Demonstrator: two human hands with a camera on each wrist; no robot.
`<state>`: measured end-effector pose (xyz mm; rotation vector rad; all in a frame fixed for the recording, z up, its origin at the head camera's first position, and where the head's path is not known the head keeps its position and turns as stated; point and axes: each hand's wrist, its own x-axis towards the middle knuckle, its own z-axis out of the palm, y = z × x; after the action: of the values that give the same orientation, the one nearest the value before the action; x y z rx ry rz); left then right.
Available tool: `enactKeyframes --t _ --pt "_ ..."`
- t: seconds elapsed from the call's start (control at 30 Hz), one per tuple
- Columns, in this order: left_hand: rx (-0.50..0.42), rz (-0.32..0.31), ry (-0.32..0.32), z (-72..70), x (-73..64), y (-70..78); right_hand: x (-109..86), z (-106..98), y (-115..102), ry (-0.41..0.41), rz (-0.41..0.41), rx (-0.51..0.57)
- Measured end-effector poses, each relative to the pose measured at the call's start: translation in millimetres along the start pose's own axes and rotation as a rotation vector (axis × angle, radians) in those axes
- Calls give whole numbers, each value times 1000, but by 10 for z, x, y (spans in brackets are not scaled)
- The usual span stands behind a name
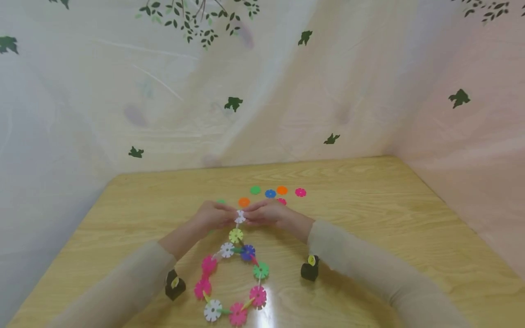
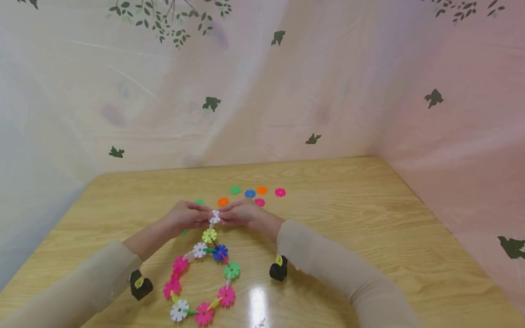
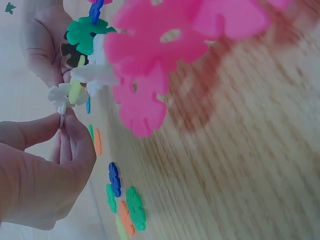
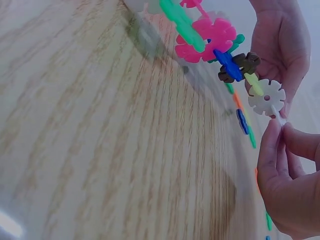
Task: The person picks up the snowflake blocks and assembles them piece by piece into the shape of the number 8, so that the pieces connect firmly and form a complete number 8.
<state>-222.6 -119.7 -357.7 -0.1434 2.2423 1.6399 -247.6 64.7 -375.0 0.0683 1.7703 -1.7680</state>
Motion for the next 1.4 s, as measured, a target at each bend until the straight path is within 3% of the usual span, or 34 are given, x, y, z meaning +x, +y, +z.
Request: enactKeyframes --t 0.17,0.33,0.4,0.57,0.63,0.73,0.87,1.03,1.4 --pt "4 -5 42 4 21 33 28 -55 -43 41 -32 -44" --pt "7 -32 49 -36 29 89 59 -244 -133 177 -168 -208" --pt "1 -36 40 -60 32 98 72 -343 -172 238 -237 -322" --pt "-35 -42 19 -99 53 82 69 -591 -251 355 -379 -735" --pt "-41 -41 14 -108 61 73 52 -669 -262 359 -419 -877" --pt "-36 -45 18 -123 74 55 19 -740 -258 314 -430 -997" --pt "-30 -45 13 -145 87 35 -7 -762 -222 250 -398 -1062" --pt "-48 -47 6 -151 95 23 -22 -752 -194 232 -396 -1114" --pt "-75 -45 11 -157 94 -3 -21 -706 -159 149 -375 -1059"
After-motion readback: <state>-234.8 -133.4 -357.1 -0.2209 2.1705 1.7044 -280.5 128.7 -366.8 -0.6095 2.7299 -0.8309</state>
